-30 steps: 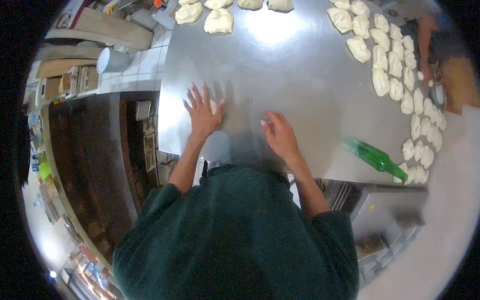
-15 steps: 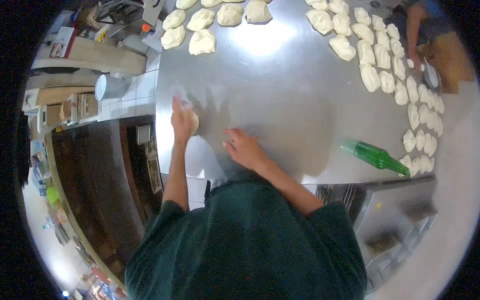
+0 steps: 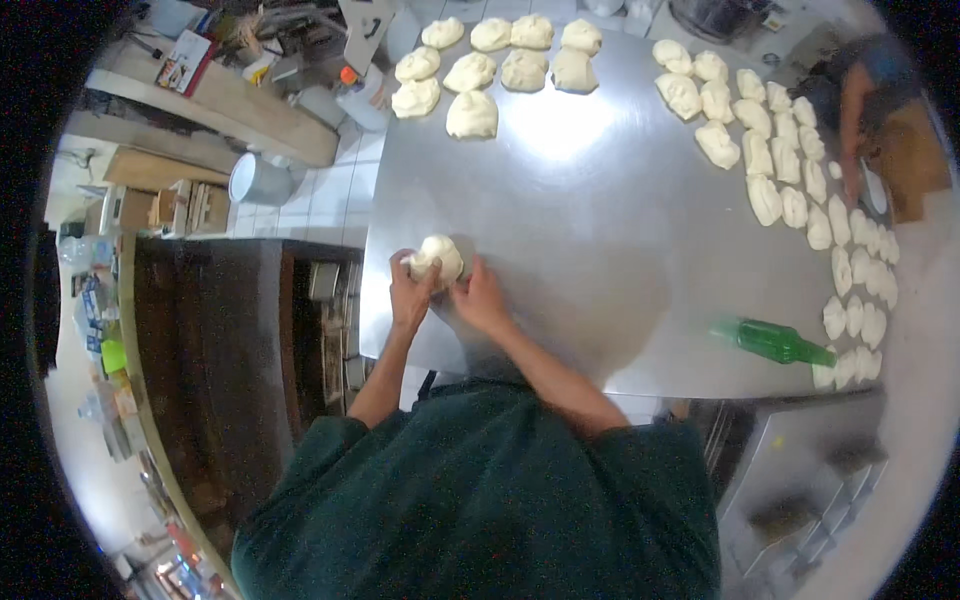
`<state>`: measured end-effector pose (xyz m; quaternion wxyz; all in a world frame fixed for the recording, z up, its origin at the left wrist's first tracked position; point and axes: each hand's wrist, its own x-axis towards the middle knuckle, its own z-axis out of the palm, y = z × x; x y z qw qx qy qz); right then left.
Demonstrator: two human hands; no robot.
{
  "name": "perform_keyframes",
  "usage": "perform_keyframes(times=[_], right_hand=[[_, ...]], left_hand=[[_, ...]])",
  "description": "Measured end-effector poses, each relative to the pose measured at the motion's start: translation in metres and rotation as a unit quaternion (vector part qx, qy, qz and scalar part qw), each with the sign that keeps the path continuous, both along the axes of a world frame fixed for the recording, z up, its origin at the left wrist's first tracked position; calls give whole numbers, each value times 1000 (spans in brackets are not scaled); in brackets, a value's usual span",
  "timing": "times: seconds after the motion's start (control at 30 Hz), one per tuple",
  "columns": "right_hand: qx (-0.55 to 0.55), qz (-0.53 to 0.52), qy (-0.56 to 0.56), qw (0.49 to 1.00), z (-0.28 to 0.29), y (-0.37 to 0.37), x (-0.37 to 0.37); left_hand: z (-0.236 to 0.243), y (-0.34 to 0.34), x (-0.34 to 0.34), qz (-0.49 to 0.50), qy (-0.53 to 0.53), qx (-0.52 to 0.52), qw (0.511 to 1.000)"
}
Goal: The person flattens dough portions using a glass bottle, rolls them into cylinders by hand, and places the shaped dough rolls into baking pans.
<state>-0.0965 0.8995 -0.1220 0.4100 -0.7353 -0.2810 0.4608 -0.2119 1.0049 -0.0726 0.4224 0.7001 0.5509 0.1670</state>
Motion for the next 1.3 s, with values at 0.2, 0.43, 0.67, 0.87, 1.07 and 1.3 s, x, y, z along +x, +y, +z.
perform_keyframes(times=[0.2, 0.43, 0.67, 0.87, 1.07, 1.3], right_hand=[[123, -114, -322, 932, -7, 16, -62], [325, -173, -212, 905, 165, 9, -72], [86, -126, -354, 923, 13, -34, -93], [82, -266, -305, 911, 32, -97, -77], [-21, -249, -489, 836, 59, -184, 85], [-346, -41, -710, 612, 154, -285, 270]], left_hand=[[-1, 31, -26, -50, -170, -203, 963], [123, 15, -45, -101, -359, -106, 922], [-73, 23, -98, -222, -30, 86, 971], [5, 28, -84, -104, -137, 98, 980], [-45, 12, -31, -324, 6, 304, 896], [-2, 12, -3, -486, 242, 275, 794]])
